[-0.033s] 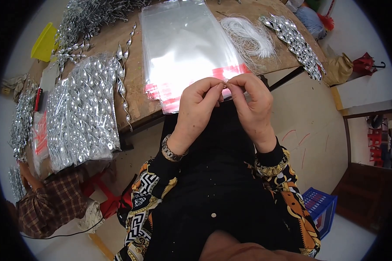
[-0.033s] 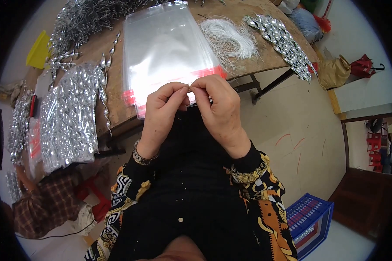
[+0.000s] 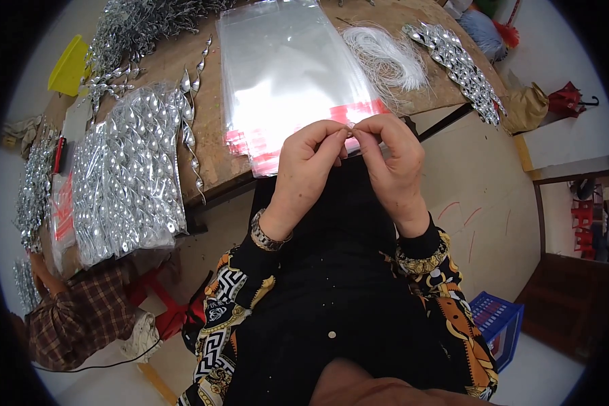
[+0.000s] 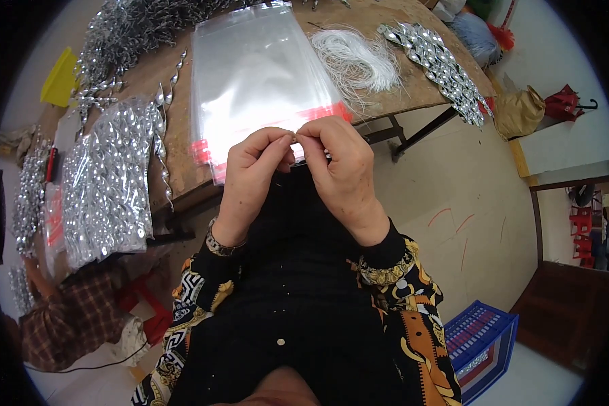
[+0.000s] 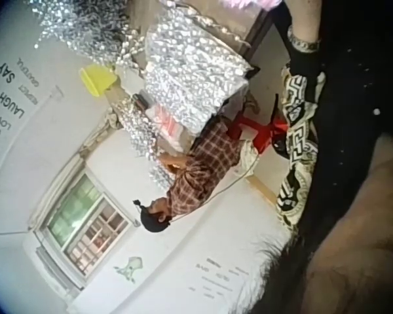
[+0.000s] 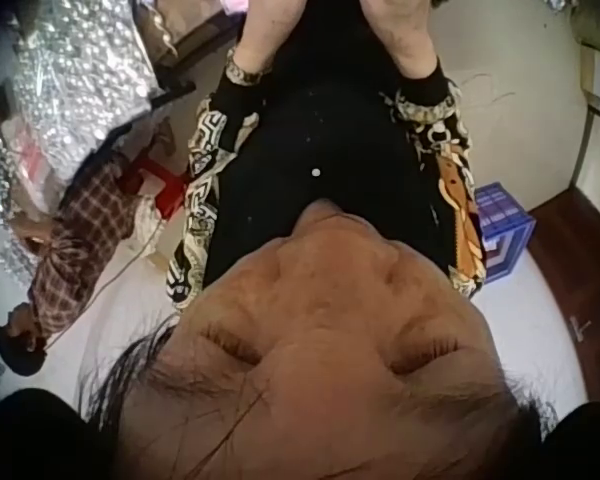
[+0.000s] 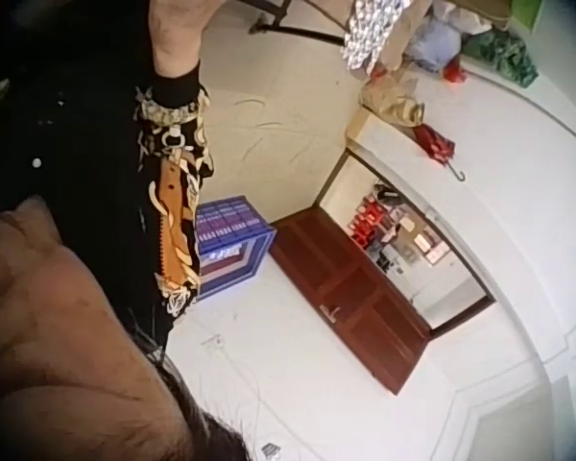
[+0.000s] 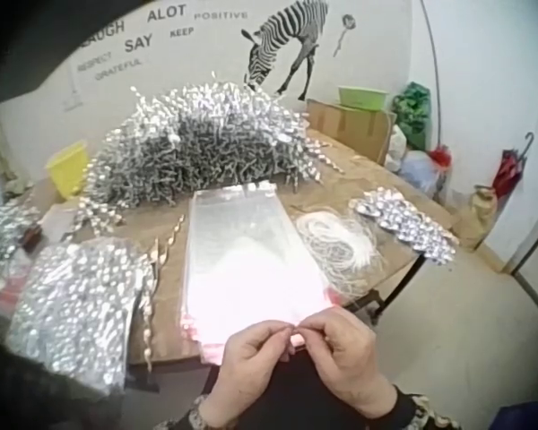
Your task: Packing silver tinsel garlands and small heart-shaped ornaments into clear plastic bags.
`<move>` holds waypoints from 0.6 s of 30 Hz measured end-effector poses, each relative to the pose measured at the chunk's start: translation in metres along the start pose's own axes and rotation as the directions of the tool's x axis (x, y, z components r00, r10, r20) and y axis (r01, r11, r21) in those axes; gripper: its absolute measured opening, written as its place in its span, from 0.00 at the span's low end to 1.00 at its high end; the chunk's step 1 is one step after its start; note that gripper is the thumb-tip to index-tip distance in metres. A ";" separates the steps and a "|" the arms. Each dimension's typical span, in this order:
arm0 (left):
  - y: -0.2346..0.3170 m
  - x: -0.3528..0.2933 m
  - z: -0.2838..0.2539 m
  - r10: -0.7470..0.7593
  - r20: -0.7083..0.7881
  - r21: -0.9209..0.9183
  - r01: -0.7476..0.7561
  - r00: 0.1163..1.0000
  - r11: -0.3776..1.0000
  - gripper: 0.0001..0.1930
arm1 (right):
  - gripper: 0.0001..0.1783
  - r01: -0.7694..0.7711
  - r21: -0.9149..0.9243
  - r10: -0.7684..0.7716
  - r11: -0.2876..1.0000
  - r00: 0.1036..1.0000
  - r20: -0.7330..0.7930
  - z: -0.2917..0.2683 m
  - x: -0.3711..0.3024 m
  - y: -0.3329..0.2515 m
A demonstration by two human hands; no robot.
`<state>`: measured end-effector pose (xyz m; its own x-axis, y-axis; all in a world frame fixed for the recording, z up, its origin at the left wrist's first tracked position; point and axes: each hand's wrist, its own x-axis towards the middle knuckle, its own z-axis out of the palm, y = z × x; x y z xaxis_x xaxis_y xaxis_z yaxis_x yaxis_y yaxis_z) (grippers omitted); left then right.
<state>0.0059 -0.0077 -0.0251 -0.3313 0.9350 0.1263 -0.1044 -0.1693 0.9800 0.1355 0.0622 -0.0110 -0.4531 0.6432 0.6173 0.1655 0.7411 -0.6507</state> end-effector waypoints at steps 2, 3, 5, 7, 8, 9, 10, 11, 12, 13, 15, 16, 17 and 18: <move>0.001 0.001 0.000 -0.023 0.006 -0.042 0.023 1.000 0.999 0.08 | 0.03 -0.005 0.008 0.005 1.000 1.000 -0.004 0.000 0.000 0.000; 0.001 0.001 0.000 -0.039 0.008 -0.062 0.039 0.999 0.997 0.09 | 0.03 -0.010 0.015 0.010 1.000 1.000 -0.009 0.000 0.000 -0.001; 0.002 0.002 -0.001 -0.056 0.008 -0.082 0.056 0.998 0.995 0.09 | 0.02 -0.005 0.036 0.005 0.999 1.000 -0.017 0.000 0.001 0.000; 0.002 0.002 -0.002 -0.096 0.022 -0.138 0.098 0.995 0.986 0.10 | 0.02 0.001 0.059 0.000 0.998 1.000 -0.025 0.000 0.001 0.001; 0.001 0.002 -0.002 -0.096 0.022 -0.138 0.098 0.995 0.986 0.10 | 0.02 -0.022 0.081 0.023 0.996 1.000 -0.020 0.000 0.001 0.002; 0.001 0.002 -0.002 -0.107 0.018 -0.149 0.108 0.994 0.983 0.10 | 0.02 -0.044 0.103 0.046 0.994 0.999 -0.014 0.000 0.000 0.002; 0.001 0.002 -0.002 -0.118 0.014 -0.160 0.119 0.993 0.980 0.10 | 0.02 -0.045 0.103 0.046 0.994 0.999 -0.014 -0.001 0.000 0.003; 0.002 0.002 -0.002 -0.118 0.014 -0.160 0.119 0.993 0.980 0.10 | 0.02 -0.058 0.106 0.060 0.993 0.998 -0.012 -0.001 0.000 0.004; 0.003 0.003 -0.001 -0.113 0.012 -0.138 0.114 0.993 0.984 0.09 | 0.01 -0.072 0.110 0.074 0.991 0.997 -0.009 -0.002 0.000 0.004; 0.004 0.003 0.000 -0.109 0.010 -0.115 0.109 0.994 0.987 0.09 | 0.01 -0.072 0.109 0.074 0.991 0.997 -0.010 -0.002 -0.001 0.006; 0.003 0.002 -0.001 -0.092 0.013 -0.093 0.093 0.996 0.991 0.09 | 0.01 -0.144 0.216 0.150 0.966 0.989 -0.012 -0.001 -0.002 0.010; 0.003 0.002 -0.001 -0.076 0.018 -0.071 0.077 0.997 0.994 0.09 | 0.01 -0.143 0.218 0.149 0.965 0.989 -0.012 -0.002 -0.002 0.011; 0.004 0.002 -0.001 -0.076 0.018 -0.072 0.077 0.997 0.994 0.09 | 0.02 -0.183 0.253 0.191 0.950 0.982 -0.005 -0.003 -0.001 0.011; 0.004 0.002 -0.001 -0.086 0.019 -0.057 0.087 0.996 0.995 0.09 | 0.02 -0.222 0.287 0.231 0.932 0.973 0.002 -0.004 -0.001 0.011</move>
<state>0.0043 -0.0068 -0.0205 -0.3030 0.9519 0.0449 -0.1860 -0.1053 0.9769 0.1415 0.0705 -0.0168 -0.4044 0.7966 0.4493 0.0032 0.4924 -0.8703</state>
